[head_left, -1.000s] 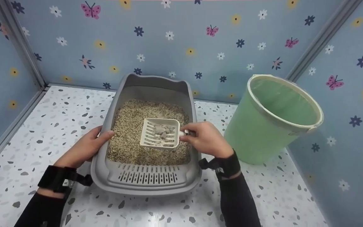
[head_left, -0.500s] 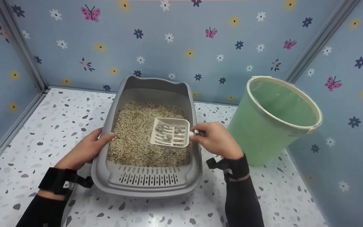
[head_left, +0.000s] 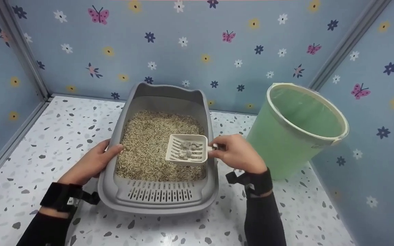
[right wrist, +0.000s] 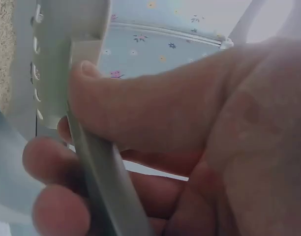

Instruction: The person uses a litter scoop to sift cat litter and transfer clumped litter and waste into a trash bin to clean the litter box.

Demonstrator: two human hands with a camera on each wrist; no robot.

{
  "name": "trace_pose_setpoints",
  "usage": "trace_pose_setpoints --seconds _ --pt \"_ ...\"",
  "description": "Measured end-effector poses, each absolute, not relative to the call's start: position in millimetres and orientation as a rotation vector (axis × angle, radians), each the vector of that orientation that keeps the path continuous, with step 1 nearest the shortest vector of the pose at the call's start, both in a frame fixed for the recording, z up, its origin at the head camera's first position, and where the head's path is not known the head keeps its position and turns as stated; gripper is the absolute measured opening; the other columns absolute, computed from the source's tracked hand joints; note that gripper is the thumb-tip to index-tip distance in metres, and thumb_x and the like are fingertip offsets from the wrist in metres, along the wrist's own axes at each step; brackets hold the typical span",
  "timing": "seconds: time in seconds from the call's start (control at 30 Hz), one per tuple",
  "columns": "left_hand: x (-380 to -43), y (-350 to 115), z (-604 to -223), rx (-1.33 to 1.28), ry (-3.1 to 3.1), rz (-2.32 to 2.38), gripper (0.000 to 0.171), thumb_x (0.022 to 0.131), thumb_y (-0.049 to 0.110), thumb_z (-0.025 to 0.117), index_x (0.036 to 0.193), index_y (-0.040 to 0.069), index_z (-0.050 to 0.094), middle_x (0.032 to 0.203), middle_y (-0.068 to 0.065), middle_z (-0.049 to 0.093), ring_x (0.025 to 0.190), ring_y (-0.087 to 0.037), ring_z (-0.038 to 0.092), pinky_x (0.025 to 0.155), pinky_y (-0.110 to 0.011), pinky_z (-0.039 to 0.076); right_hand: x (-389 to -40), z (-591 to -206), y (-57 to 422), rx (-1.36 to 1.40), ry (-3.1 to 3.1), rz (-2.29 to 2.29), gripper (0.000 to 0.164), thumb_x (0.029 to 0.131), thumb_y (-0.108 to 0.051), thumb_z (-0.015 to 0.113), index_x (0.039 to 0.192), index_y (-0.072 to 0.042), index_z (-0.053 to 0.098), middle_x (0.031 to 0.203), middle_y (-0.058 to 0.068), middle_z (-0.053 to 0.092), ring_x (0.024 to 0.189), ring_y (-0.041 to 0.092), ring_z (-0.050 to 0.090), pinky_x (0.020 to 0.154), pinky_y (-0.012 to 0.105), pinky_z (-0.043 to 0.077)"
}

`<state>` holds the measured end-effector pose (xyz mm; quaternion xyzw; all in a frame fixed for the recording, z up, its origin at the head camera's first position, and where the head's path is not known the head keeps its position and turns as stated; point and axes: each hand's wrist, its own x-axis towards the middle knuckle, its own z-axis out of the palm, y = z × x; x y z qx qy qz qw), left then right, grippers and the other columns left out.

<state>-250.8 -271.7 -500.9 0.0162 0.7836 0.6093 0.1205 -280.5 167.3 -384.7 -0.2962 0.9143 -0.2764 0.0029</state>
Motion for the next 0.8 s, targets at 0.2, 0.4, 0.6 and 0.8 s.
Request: trace_pose_setpoints --seconds 0.2,0.4,0.6,0.8 --pt "-248 -274 -500 0.042 2.304 1.778 0.096 0.114 0.062 0.055 0.178 0.006 0.011 0.124 -0.029 0.069 0.087 -0.035 0.080 0.069 -0.051 0.069 -284 -387 158 -1.020 2.817 -0.886 0.016 0.102 -0.022 0.083 0.116 -0.014 0.085 0.091 -0.007 0.075 0.071 0.011 0.062 0.065 0.033 0.056" --pt "-247 -276 -501 0.029 2.296 1.788 0.094 0.115 0.059 0.055 0.178 0.004 0.011 0.129 -0.031 0.068 0.090 -0.033 0.080 0.071 -0.049 0.069 -284 -388 160 -0.978 2.841 -0.818 0.014 0.100 -0.020 0.085 0.112 -0.014 0.086 0.089 -0.006 0.075 0.071 0.011 0.062 0.067 0.035 0.056" --pt "-247 -276 -499 0.033 2.329 1.767 0.095 0.114 0.060 0.055 0.178 0.003 0.012 0.125 -0.029 0.069 0.086 -0.030 0.079 0.067 -0.044 0.068 -286 -388 160 -0.988 2.820 -0.842 0.015 0.100 -0.021 0.085 0.113 -0.014 0.085 0.089 -0.006 0.074 0.071 0.013 0.063 0.066 0.036 0.056" --pt "-252 -269 -499 0.056 2.303 1.785 0.095 0.114 0.059 0.056 0.178 0.004 0.012 0.124 -0.028 0.068 0.086 -0.033 0.079 0.069 -0.047 0.069 -282 -387 168 -0.935 2.844 -0.843 0.015 0.100 -0.022 0.085 0.113 -0.015 0.085 0.087 -0.007 0.073 0.070 0.013 0.062 0.066 0.036 0.056"
